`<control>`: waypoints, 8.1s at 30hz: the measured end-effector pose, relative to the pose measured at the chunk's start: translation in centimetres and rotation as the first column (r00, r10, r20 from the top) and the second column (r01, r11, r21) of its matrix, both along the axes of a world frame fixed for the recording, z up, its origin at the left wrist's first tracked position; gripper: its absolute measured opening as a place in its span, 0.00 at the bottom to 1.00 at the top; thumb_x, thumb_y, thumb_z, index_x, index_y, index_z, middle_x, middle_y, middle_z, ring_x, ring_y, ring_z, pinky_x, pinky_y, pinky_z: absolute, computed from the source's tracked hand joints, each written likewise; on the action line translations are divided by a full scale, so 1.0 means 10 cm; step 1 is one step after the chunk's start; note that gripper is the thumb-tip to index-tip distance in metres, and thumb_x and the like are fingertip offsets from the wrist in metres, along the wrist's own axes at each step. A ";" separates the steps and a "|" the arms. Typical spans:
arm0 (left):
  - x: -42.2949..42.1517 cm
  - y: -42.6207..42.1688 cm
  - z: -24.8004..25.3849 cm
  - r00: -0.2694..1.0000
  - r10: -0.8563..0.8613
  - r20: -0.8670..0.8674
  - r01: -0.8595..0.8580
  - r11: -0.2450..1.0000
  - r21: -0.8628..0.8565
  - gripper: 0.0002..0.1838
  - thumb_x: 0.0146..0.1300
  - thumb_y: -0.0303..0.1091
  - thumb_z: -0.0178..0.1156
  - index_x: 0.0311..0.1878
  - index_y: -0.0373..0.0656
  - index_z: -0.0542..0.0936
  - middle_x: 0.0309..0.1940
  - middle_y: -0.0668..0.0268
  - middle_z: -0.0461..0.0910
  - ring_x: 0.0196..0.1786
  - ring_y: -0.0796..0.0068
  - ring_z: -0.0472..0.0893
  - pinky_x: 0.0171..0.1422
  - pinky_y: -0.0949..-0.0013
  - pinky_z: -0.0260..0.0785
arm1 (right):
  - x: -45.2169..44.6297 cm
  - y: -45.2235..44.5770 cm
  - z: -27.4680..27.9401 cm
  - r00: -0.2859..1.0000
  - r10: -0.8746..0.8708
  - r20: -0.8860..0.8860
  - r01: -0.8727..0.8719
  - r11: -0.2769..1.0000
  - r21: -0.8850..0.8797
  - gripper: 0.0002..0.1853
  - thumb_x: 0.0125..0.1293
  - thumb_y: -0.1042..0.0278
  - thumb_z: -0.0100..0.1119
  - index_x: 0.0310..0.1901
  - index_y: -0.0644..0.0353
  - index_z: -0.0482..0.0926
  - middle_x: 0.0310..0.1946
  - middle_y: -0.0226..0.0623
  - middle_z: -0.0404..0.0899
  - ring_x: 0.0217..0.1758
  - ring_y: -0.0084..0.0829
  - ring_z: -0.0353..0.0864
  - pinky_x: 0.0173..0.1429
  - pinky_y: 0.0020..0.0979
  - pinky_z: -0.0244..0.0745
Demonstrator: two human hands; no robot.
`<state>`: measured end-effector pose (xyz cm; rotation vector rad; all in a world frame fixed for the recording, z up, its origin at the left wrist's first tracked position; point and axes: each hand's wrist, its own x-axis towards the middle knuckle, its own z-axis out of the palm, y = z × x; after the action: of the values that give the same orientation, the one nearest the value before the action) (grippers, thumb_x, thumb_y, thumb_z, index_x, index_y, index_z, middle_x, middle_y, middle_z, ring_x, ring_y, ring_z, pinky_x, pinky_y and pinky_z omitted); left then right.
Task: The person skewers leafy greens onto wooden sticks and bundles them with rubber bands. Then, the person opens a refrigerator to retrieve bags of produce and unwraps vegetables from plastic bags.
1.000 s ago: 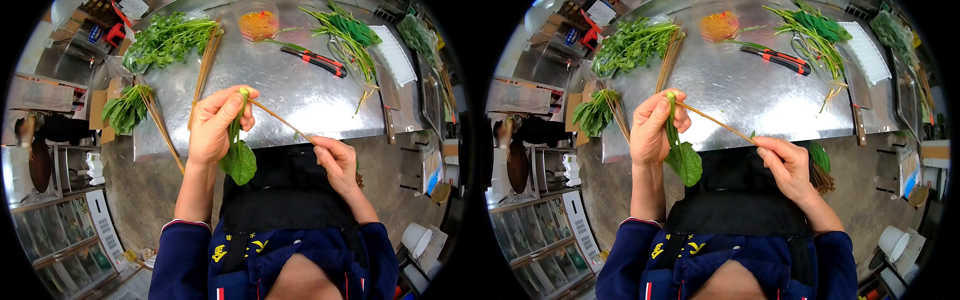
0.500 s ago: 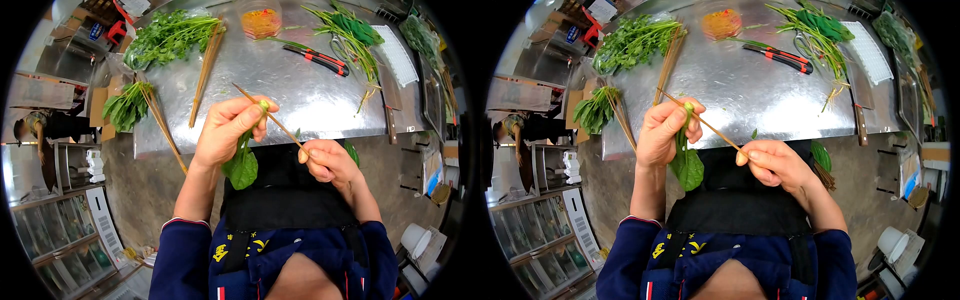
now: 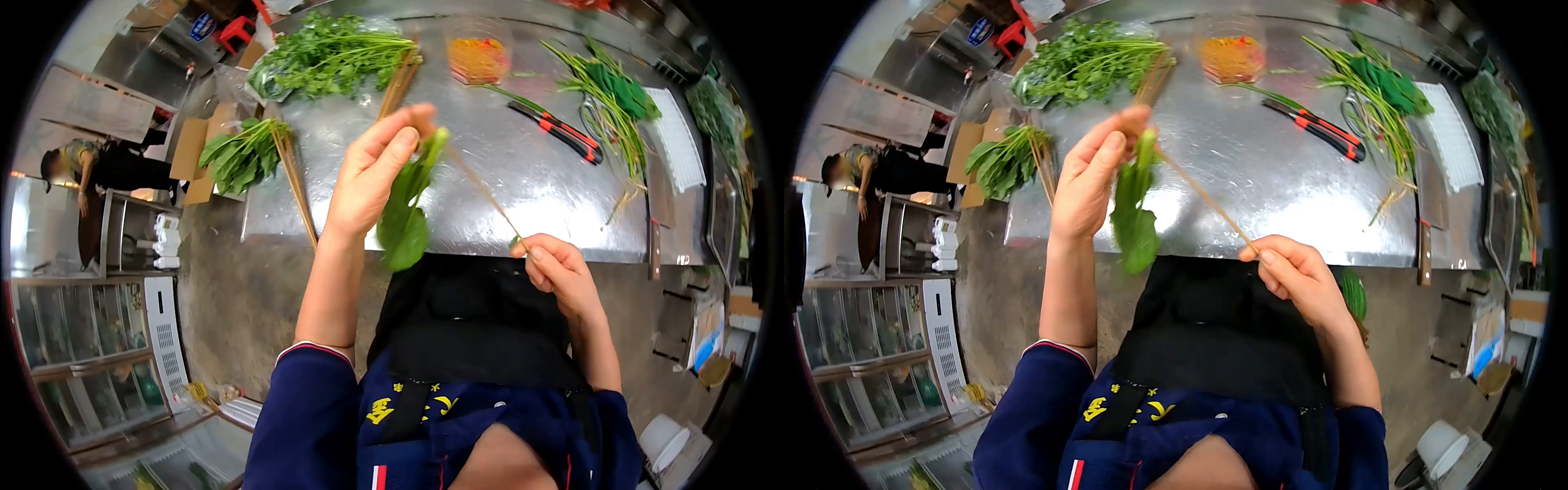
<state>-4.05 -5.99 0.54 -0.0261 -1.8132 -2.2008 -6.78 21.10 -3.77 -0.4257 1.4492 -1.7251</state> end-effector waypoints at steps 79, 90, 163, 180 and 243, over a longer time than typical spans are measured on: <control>1.17 0.07 -0.28 0.716 0.692 0.093 -0.693 0.720 -0.019 0.17 0.69 0.40 0.45 0.46 0.34 0.73 0.22 0.68 0.75 0.17 0.89 0.65 0.19 0.84 0.55 | 0.51 -1.16 0.03 0.876 0.178 -0.449 -0.288 0.939 -0.190 0.06 0.60 0.73 0.56 0.33 0.63 0.69 0.19 0.34 0.74 0.21 0.23 0.76 0.27 0.22 0.69; 1.23 0.18 -0.31 0.667 0.728 0.160 -0.740 0.671 0.029 0.16 0.69 0.42 0.45 0.43 0.36 0.73 0.18 0.69 0.71 0.18 0.88 0.63 0.20 0.83 0.52 | 0.60 -1.15 -0.05 0.854 0.331 -0.402 -0.413 0.901 -0.134 0.07 0.58 0.69 0.57 0.32 0.61 0.70 0.16 0.37 0.75 0.19 0.32 0.77 0.25 0.28 0.69; 1.34 0.27 -0.39 0.639 0.726 0.254 -0.743 0.668 -0.038 0.16 0.68 0.40 0.48 0.42 0.34 0.73 0.21 0.66 0.74 0.13 0.88 0.62 0.14 0.85 0.49 | 0.61 -1.20 -0.12 0.783 0.595 -0.184 -0.611 0.791 -0.042 0.07 0.61 0.71 0.55 0.32 0.63 0.67 0.21 0.35 0.77 0.26 0.23 0.81 0.28 0.22 0.76; 1.26 0.17 -0.25 0.690 0.712 0.132 -0.714 0.699 -0.040 0.13 0.68 0.36 0.49 0.43 0.35 0.75 0.20 0.67 0.75 0.12 0.90 0.61 0.14 0.86 0.52 | 0.58 -1.30 -0.10 0.674 0.439 -0.594 -0.533 0.846 0.020 0.10 0.63 0.64 0.52 0.32 0.64 0.71 0.19 0.40 0.77 0.23 0.34 0.78 0.28 0.30 0.70; 0.82 -0.33 0.13 0.686 0.726 -0.057 -0.677 0.664 0.318 0.13 0.69 0.32 0.43 0.52 0.36 0.70 0.24 0.71 0.70 0.14 0.91 0.58 0.14 0.85 0.49 | 0.69 -1.33 -0.13 0.798 0.601 0.050 -0.588 0.794 -0.154 0.17 0.71 0.55 0.40 0.34 0.61 0.70 0.24 0.27 0.70 0.28 0.18 0.71 0.35 0.21 0.71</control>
<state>4.14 -9.31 1.88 0.4533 -1.1134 -1.7604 0.09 7.84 -5.04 -0.7696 0.9807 -1.2984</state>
